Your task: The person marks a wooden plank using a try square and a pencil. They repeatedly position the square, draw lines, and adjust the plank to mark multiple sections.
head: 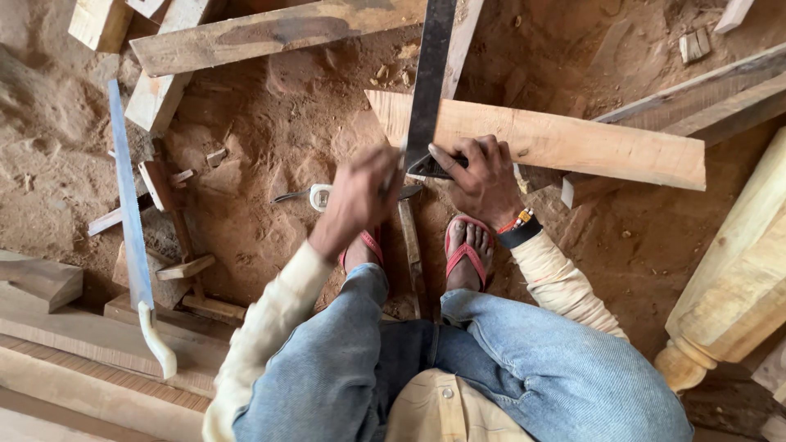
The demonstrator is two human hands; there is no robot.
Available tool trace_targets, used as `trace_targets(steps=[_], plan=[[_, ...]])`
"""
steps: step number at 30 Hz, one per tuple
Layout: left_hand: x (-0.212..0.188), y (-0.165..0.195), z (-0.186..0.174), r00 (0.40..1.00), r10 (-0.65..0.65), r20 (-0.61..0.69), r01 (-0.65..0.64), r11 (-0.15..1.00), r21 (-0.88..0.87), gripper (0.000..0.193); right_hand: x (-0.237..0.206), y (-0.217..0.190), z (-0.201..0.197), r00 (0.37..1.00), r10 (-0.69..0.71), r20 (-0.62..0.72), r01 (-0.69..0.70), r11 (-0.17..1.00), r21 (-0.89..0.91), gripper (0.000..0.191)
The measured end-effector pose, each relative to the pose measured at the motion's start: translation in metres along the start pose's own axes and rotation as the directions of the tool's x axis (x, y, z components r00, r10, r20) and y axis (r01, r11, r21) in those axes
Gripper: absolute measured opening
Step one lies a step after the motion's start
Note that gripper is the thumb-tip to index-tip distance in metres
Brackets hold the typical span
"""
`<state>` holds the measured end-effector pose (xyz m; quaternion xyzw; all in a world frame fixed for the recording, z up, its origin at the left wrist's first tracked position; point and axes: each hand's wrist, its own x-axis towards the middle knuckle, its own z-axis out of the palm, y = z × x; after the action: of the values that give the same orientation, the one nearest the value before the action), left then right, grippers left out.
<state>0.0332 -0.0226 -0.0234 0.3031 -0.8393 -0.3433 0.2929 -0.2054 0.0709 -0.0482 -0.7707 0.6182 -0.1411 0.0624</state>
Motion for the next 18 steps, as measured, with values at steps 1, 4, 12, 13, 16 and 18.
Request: trace_targets(steps=[1, 4, 12, 13, 16, 18], plan=[[-0.013, 0.007, -0.005, 0.999, -0.033, 0.035, 0.033, 0.999, 0.006, 0.021, -0.001, 0.002, 0.003, 1.000, -0.014, -0.025, 0.015, 1.000, 0.026, 0.053], [-0.040, 0.004, -0.015, 0.992, -0.108, 0.069, 0.107, 0.994, 0.014, 0.019, -0.003, 0.006, 0.012, 0.995, -0.029, -0.099, 0.039, 0.993, 0.107, 0.050], [0.023, -0.096, 0.010, 0.920, -0.385, -0.066, 0.380, 0.921, -0.085, 0.049, -0.003, 0.017, -0.008, 0.925, 0.283, -0.254, -0.099, 0.824, 0.558, 0.047], [0.032, -0.099, 0.015, 0.915, -0.402, -0.045, 0.392, 0.909, -0.141, 0.057, -0.001, 0.020, -0.017, 0.913, 0.301, -0.275, -0.090, 0.807, 0.583, 0.048], [0.047, -0.098, 0.021, 0.831, -0.543, 0.119, 0.555, 0.798, -0.234, 0.056, -0.002, 0.027, -0.046, 0.879, 0.394, -0.269, -0.121, 0.730, 0.673, 0.052], [0.049, -0.094, 0.017, 0.871, -0.477, 0.116, 0.490, 0.827, -0.274, 0.051, -0.006, 0.026, -0.059, 0.849, 0.500, -0.168, -0.231, 0.639, 0.733, 0.056]])
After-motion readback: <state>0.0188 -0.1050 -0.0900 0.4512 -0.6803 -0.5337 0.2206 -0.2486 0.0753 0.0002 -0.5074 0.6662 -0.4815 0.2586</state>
